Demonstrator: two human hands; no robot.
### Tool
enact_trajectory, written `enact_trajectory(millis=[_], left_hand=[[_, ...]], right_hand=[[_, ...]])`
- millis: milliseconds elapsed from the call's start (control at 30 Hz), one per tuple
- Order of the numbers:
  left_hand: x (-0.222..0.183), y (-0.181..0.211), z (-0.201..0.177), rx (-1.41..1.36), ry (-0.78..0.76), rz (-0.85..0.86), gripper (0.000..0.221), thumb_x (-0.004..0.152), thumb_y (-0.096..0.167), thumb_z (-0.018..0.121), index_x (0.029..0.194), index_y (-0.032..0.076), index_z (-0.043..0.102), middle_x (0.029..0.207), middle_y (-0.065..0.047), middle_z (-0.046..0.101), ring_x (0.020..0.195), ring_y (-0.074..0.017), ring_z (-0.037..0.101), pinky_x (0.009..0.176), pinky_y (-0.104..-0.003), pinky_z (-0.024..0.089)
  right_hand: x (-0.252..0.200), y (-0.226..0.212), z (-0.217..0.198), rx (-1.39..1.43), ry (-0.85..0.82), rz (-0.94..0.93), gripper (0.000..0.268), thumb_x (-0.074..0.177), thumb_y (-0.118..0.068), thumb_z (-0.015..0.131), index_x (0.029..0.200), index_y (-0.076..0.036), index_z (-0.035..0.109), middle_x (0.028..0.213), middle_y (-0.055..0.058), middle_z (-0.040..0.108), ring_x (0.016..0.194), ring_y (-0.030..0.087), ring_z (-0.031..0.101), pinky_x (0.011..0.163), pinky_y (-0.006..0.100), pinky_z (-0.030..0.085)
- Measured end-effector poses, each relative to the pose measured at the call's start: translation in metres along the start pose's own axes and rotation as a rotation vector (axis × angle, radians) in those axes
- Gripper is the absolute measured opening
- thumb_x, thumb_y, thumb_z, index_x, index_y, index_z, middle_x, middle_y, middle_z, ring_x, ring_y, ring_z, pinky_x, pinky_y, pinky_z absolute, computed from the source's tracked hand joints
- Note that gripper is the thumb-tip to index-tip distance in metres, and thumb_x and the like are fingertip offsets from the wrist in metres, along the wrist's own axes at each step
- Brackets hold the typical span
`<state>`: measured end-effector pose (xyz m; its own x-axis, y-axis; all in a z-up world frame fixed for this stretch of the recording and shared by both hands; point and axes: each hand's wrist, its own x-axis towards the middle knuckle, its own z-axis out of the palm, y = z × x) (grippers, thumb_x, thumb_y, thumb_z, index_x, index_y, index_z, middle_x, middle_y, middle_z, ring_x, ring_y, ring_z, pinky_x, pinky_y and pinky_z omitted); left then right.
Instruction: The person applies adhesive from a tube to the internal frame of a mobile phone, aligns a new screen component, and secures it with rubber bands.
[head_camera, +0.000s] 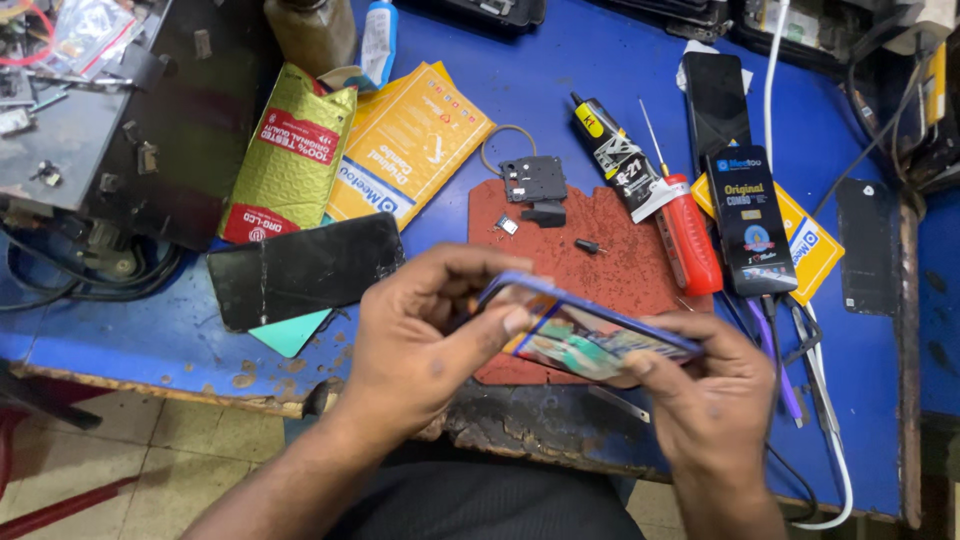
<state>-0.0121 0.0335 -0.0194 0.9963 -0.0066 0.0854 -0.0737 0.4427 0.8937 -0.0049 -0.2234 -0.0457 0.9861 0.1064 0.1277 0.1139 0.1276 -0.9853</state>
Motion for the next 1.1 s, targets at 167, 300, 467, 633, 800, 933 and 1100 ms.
enact_trajectory(millis=[167,300,467,633,800,933,1100], left_hand=[[-0.007,0.019,-0.006,0.592,-0.277,0.102,0.039,0.083,0.000,0.065,0.122,0.007,0.066,0.109,-0.013,0.077,0.094,-0.0216,0.078,0.082,-0.032,0.061],[-0.007,0.035,0.003,0.788,-0.498,-0.085,0.076,0.083,0.012,0.069,0.154,0.012,0.043,0.103,-0.016,0.076,0.091,-0.0375,0.073,0.078,-0.044,0.054],[0.000,0.035,0.000,0.667,-0.417,-0.255,0.081,0.083,0.011,0.060,0.161,0.018,0.039,0.098,-0.016,0.077,0.077,-0.0361,0.076,0.067,-0.043,0.056],[-0.012,0.026,-0.019,0.380,-0.178,-0.150,0.044,0.094,0.017,0.065,0.135,0.004,0.058,0.089,-0.009,0.075,0.076,-0.0147,0.071,0.068,-0.031,0.058],[-0.020,0.023,-0.035,0.158,-0.056,-0.162,0.032,0.096,0.016,0.066,0.125,0.001,0.064,0.096,-0.003,0.073,0.083,-0.0056,0.066,0.072,-0.026,0.057],[-0.024,0.025,-0.047,0.129,0.016,-0.077,0.031,0.097,0.013,0.066,0.125,0.001,0.064,0.101,-0.002,0.074,0.089,-0.0054,0.067,0.080,-0.025,0.058],[-0.024,0.028,-0.061,0.079,0.048,-0.099,0.025,0.099,0.014,0.066,0.120,0.000,0.068,0.097,-0.003,0.076,0.086,-0.0061,0.069,0.078,-0.025,0.058]], right_hand=[[0.015,-0.042,-0.005,-0.441,-0.110,-0.022,0.031,0.079,0.004,0.083,0.109,0.005,0.072,0.090,0.011,0.076,0.081,0.014,0.071,0.074,0.024,0.057],[0.040,-0.076,0.022,-0.664,-0.606,-0.127,0.030,0.077,-0.005,0.084,0.105,-0.003,0.077,0.094,0.004,0.081,0.083,0.011,0.079,0.072,0.023,0.061],[0.071,-0.085,0.067,-0.690,-0.795,-0.030,0.030,0.083,-0.012,0.085,0.110,-0.004,0.075,0.091,0.002,0.080,0.079,0.009,0.079,0.071,0.025,0.061],[0.147,-0.077,0.081,-0.565,-0.516,-0.073,0.023,0.095,-0.005,0.071,0.117,0.001,0.070,0.091,0.007,0.078,0.084,0.012,0.076,0.080,0.028,0.063],[0.205,-0.030,0.107,-1.070,-0.475,-0.338,0.024,0.092,-0.010,0.076,0.115,-0.003,0.074,0.100,0.014,0.076,0.086,0.022,0.074,0.078,0.034,0.058],[0.223,0.000,0.112,-1.233,-0.589,-0.500,0.024,0.086,-0.012,0.077,0.109,-0.004,0.077,0.102,0.017,0.073,0.089,0.035,0.070,0.078,0.043,0.056],[0.228,0.018,0.109,-1.335,-0.523,-0.538,0.011,0.089,-0.012,0.077,0.097,-0.004,0.077,0.094,0.017,0.072,0.085,0.037,0.069,0.079,0.045,0.055]])
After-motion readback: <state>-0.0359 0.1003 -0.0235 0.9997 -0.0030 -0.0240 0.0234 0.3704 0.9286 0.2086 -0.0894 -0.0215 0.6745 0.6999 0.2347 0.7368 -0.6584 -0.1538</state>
